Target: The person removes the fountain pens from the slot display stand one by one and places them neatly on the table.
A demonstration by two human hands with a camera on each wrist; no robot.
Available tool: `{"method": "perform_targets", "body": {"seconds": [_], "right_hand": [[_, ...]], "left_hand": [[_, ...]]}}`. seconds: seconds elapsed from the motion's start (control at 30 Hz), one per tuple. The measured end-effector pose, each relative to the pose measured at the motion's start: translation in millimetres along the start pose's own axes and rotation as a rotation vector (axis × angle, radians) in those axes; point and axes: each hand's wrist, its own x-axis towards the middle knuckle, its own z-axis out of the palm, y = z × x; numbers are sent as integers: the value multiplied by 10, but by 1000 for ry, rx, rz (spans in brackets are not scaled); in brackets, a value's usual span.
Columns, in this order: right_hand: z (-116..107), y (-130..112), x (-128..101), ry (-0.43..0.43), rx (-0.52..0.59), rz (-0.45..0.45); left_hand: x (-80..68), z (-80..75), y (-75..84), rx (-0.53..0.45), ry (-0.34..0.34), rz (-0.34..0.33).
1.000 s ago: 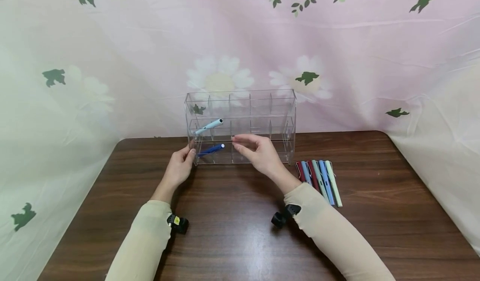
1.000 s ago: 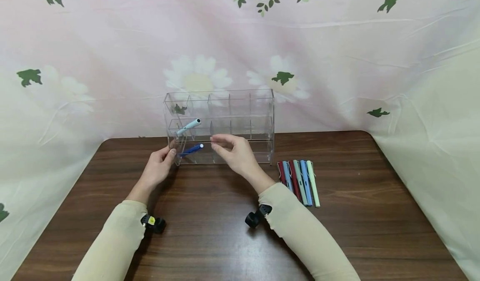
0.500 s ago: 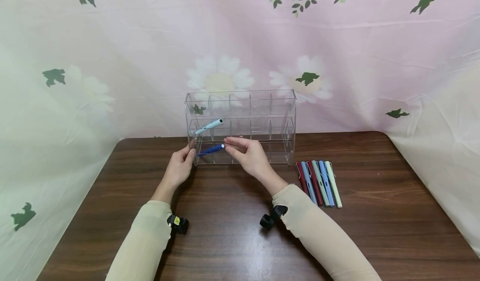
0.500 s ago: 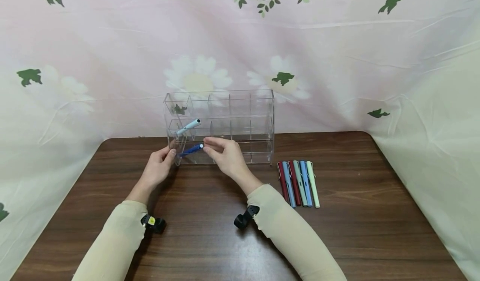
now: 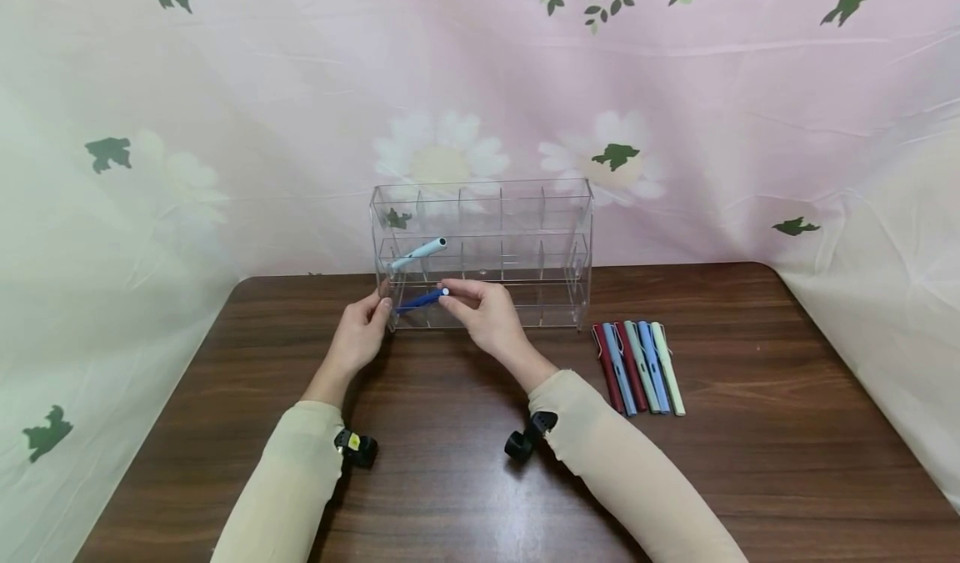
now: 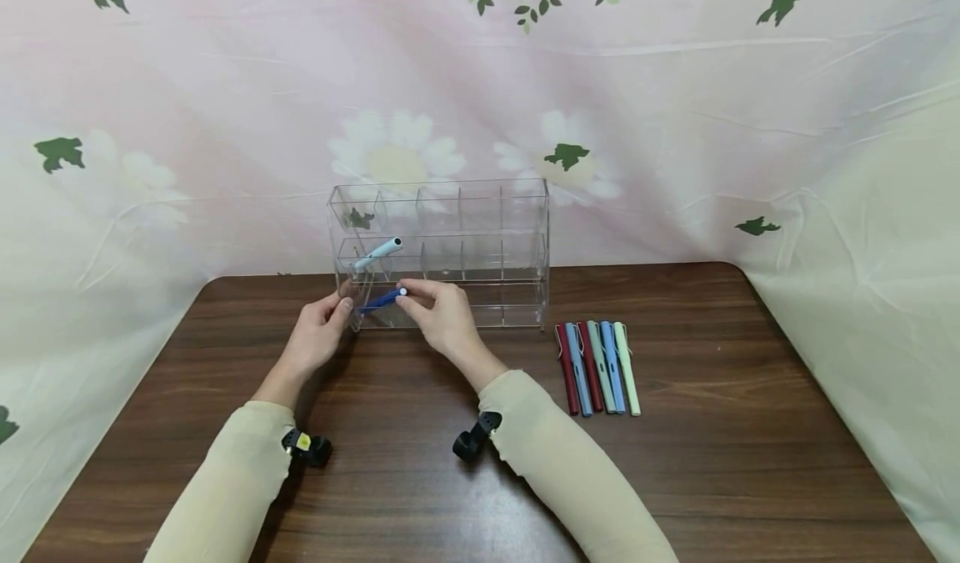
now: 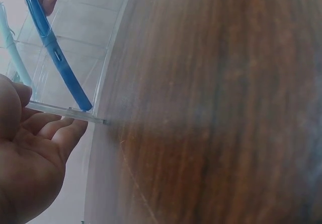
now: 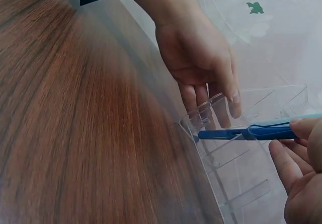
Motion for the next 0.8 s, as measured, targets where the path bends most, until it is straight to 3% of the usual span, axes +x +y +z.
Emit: {"method": "perform_targets", "body": {"seconds": [0.3, 0.8], "right_hand": [[34, 8, 22, 32, 2, 45], [20, 22, -29, 95, 77, 17]], "left_hand": [[2, -6, 10, -8, -7, -10], [-3, 7, 10, -9, -5, -15]]}}
